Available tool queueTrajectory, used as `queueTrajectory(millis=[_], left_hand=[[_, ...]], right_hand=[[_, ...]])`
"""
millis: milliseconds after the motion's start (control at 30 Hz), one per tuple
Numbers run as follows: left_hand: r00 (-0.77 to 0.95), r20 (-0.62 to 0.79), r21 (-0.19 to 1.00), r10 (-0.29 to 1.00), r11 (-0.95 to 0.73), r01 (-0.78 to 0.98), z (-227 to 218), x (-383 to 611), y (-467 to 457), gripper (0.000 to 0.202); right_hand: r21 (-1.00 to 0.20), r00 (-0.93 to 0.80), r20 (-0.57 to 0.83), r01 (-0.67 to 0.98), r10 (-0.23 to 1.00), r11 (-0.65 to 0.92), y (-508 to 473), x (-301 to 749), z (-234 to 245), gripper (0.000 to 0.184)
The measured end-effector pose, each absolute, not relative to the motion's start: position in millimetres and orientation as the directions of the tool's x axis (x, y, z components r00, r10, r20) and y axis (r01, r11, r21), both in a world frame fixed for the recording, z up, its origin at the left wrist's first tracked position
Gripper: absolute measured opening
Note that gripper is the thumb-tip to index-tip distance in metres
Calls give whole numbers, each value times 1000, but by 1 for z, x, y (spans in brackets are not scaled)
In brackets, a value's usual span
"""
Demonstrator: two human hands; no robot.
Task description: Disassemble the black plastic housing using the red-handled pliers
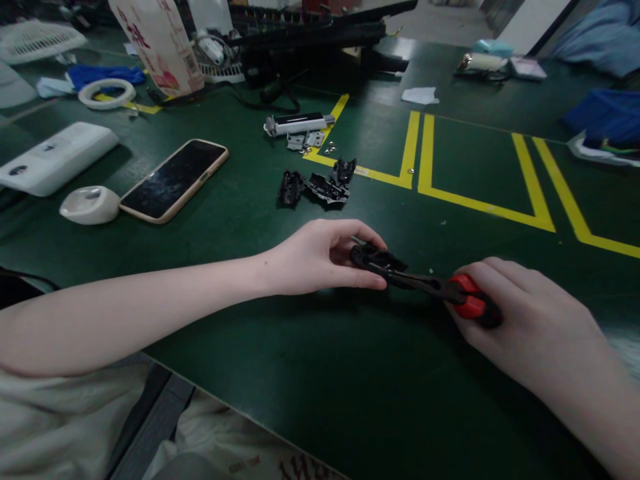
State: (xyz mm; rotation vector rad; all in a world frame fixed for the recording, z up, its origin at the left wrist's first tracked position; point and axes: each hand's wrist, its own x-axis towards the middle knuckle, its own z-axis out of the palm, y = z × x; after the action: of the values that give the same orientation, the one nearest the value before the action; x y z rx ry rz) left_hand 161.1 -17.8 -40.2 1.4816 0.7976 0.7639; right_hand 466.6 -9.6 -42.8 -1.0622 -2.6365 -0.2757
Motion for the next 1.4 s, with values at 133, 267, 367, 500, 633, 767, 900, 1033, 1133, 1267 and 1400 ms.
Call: queueTrajectory(millis=[133,267,367,500,633,767,900,1033,1133,1267,1400], left_hand=[[547,29,996,837,-69,52,-40,161,-18,46],[530,53,996,847,-84,34,-39,162,-21,45],[510,48,998,859,-65,16,-38,163,-23,44],[510,19,1000,860,-16,-10,-40,164,-24,47],[492,24,999,870,-2,-45,-43,164,-23,47],[485,14,999,874,13,-52,-44,163,-22,47],[477,-12,999,879,32,-35,-43,163,-22,48],[467,-18,999,884,30,-20,-43,163,-22,48],[459,-20,1000,888,29,-11,-44,162,-22,49],[463,-20,999,886,37,-28,-45,161,-23,46],[461,-19,997,887,49,-52,-42,163,-24,43]], right_hand=[[11,-658,288,728,695,685,-10,464,-43,14],[-27,-644,270,738,716,674,-10,464,-44,13],[-36,-639,264,742,722,670,-10,464,-44,14],[-78,-617,221,761,755,644,-10,463,-45,14],[-114,-586,167,788,793,606,-10,461,-44,16],[-133,-566,134,803,814,580,-9,459,-42,16],[-135,-566,123,804,815,579,-9,458,-41,16],[-141,-561,104,809,821,570,-9,458,-42,16],[-148,-555,84,814,828,561,-11,458,-41,16],[-152,-551,82,816,830,557,-13,455,-39,16],[-140,-575,137,794,806,591,-15,452,-38,14]])
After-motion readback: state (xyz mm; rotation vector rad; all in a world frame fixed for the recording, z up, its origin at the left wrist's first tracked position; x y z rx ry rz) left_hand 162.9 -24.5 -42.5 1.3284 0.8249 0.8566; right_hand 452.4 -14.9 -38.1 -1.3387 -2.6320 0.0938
